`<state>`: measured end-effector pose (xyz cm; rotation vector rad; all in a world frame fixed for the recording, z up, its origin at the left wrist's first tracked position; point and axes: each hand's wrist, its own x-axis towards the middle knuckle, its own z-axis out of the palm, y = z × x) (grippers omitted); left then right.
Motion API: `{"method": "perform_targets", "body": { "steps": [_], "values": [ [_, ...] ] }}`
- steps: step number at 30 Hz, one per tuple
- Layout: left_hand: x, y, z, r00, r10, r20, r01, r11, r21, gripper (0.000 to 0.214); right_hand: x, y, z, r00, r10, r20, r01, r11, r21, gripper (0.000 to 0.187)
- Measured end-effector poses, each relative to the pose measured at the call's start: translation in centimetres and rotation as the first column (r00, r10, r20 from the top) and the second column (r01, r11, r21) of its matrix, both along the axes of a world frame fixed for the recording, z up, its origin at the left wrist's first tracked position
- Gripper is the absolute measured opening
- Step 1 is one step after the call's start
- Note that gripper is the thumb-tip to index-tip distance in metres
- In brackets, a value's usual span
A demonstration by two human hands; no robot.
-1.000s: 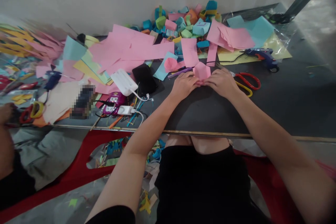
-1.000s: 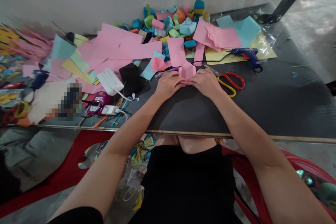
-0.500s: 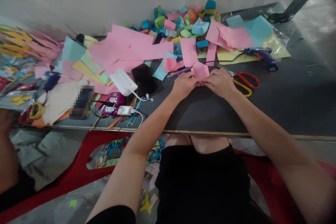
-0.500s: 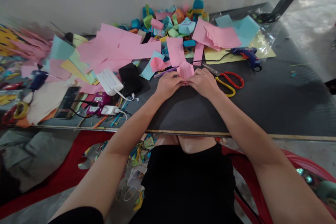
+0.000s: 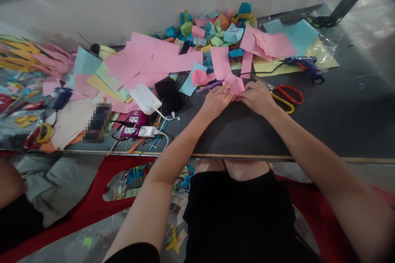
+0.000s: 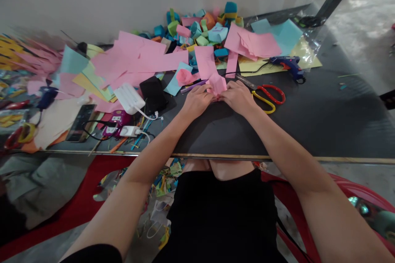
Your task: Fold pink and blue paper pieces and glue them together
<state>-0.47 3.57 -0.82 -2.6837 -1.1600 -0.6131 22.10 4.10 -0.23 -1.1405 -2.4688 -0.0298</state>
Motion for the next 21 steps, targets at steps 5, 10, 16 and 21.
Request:
{"method": "perform_targets", "body": {
  "steps": [5,10,16,21],
  "values": [
    [0.1,0.2,0.1,1.000,-0.019,-0.015,0.019,1.000,0.003,0.026,-0.3,0.1,0.5,0.998,0.035,0.044,-0.034,0.999,-0.022,0.034],
    [0.0,0.2,0.1,0.999,-0.023,0.028,0.024,1.000,-0.014,0.024,-0.5,0.2,0.9,0.998,0.055,0.014,-0.054,0.997,-0.052,0.035],
    [0.2,-0.1,0.1,0.999,-0.019,0.049,0.020,1.000,-0.024,0.025,0.0,0.3,0.9,0.998,0.057,-0.001,-0.056,0.995,-0.083,0.028],
    [-0.1,-0.1,0.2,0.996,-0.002,0.087,0.005,0.999,-0.039,0.023,0.8,0.5,0.8,0.998,0.015,-0.058,-0.019,0.997,-0.068,0.032]
  ]
}}
